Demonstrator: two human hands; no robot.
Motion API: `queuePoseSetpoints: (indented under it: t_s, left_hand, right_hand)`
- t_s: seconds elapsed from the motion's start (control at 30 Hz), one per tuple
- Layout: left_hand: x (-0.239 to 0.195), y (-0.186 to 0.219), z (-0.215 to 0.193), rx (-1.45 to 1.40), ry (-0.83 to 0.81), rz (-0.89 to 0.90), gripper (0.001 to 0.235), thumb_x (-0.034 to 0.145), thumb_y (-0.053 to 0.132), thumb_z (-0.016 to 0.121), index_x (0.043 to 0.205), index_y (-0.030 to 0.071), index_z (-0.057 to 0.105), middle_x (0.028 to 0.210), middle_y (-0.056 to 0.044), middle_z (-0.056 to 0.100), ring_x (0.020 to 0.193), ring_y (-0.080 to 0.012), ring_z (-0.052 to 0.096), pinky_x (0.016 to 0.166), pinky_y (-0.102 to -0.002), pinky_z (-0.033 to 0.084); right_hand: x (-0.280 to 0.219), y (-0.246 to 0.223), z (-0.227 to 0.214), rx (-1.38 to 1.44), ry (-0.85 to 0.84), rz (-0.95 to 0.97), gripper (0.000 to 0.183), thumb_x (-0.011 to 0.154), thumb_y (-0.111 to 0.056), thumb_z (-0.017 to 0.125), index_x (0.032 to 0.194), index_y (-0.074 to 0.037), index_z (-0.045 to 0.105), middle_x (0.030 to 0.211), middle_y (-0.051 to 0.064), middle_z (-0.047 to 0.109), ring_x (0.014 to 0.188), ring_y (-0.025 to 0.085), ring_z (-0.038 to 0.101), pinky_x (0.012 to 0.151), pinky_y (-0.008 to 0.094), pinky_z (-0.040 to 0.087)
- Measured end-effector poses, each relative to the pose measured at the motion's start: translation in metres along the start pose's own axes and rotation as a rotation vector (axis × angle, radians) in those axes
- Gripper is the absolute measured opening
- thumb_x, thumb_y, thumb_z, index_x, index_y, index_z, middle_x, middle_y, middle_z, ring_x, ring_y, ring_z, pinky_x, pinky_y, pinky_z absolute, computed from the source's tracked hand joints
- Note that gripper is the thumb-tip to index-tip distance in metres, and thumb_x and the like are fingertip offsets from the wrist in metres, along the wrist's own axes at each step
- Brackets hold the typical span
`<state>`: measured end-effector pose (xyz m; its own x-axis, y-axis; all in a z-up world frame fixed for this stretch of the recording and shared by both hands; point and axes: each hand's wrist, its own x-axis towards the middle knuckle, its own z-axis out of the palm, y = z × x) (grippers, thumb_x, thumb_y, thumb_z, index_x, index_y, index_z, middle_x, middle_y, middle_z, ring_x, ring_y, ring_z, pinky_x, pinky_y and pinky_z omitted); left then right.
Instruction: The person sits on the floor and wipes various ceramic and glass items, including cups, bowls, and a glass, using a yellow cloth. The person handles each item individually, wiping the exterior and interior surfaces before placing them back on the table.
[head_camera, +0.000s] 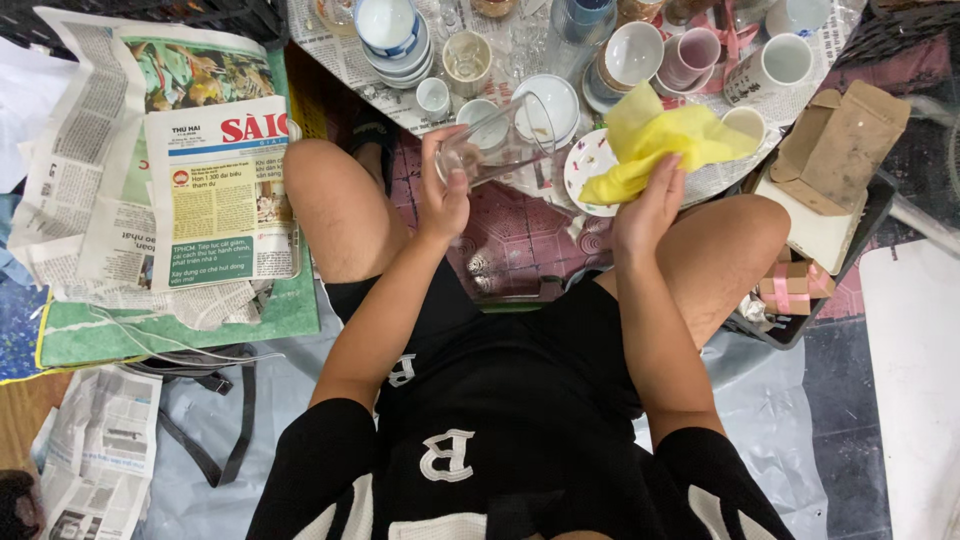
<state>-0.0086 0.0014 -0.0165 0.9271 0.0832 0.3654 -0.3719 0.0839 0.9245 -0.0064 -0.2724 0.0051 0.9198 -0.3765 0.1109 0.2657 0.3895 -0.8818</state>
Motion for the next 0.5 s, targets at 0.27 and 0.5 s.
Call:
queuePoseSetpoints:
  t_s: [0.27,0.5]
  left_hand:
    - [0.002,0.007,0.029,-0.285,-0.312,-0.028,0.064,0.099,0.041,0.08,0.134,0.009,0.036,0.122,-0.011,0.064,0.115,-0.0223,0.064,0.103,-0.038,0.056]
    - [-0.012,0.014,0.03,-0.247,-0.349,-0.105,0.077,0.093,0.039,0.077,0.15,0.007,0.035,0.124,-0.008,0.06,0.113,-0.0172,0.064,0.099,-0.032,0.054]
  right_hand:
    - [-0.057,0.063,0.003,-0.344,-0.302,0.123,0.038,0.116,-0.029,0.039,0.128,0.004,0.054,0.116,0.011,0.06,0.105,0.019,0.055,0.093,0.035,0.047]
    - [-0.069,0.009,0.046,-0.692,-0.672,-0.253,0.035,0.106,-0.004,0.043,0.138,0.008,0.051,0.142,0.024,0.055,0.135,0.036,0.054,0.114,0.043,0.04]
